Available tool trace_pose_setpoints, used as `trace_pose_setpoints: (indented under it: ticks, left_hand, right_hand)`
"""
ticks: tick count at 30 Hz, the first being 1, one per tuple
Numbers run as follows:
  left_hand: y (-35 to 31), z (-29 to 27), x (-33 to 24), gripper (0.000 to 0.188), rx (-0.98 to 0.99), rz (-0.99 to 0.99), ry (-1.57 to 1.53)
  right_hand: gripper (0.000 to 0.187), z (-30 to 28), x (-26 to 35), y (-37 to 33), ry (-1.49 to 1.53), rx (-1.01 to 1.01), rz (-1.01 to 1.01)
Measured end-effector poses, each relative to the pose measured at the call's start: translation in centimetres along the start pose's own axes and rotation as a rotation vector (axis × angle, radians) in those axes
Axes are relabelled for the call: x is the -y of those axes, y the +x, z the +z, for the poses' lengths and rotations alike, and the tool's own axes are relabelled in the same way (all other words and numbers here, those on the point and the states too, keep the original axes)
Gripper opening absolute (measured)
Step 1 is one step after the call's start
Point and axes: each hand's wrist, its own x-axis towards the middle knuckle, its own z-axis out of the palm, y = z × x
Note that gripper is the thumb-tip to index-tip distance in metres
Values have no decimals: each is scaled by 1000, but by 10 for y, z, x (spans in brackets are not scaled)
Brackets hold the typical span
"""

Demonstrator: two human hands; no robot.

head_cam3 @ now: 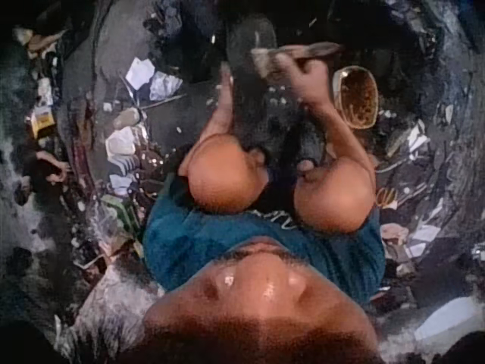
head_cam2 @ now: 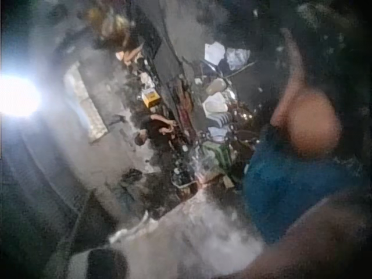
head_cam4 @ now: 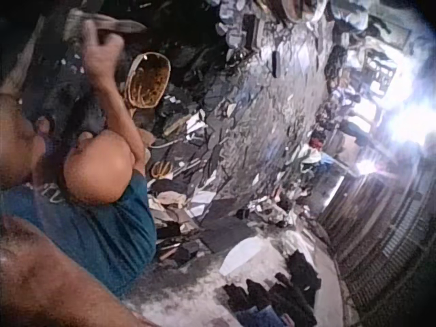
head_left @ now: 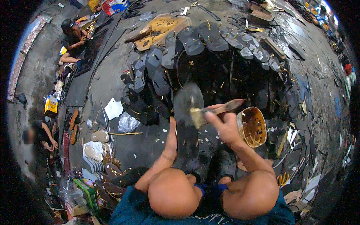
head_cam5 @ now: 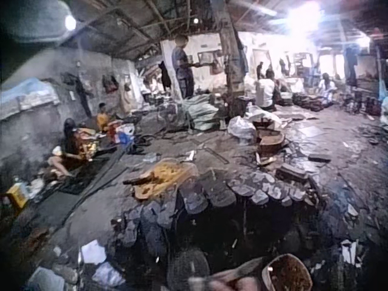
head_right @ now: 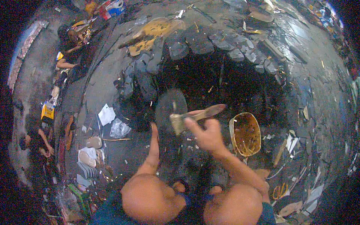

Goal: The person sits on the floor and uses a brush to apply a dark substance from a container onto the soles of several black sandals. The person repeatedly dips the brush into the container and coats the bottom of each sandal before placing it back on the floor.

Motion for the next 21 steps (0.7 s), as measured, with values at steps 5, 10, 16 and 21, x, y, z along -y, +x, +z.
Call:
trace_pose_setpoints:
  ticks: [5,10,16,21]
  left_hand:
    - [67,0,-24,95,-120,214,6]
    - [85,-17,-5,93,71,-49,-255]
    - [89,26,-15,77,-35,180,-277]
    - [68,42,-31,83,-118,318,-175]
  right_hand:
    - [24,-9,11,38,-386,-202,-311]
    - [21,31,36,-12,-161,320,-275]
    - [20,6,26,3,-332,29,-358]
    - [20,-27,14,33,-451,-165,-261]
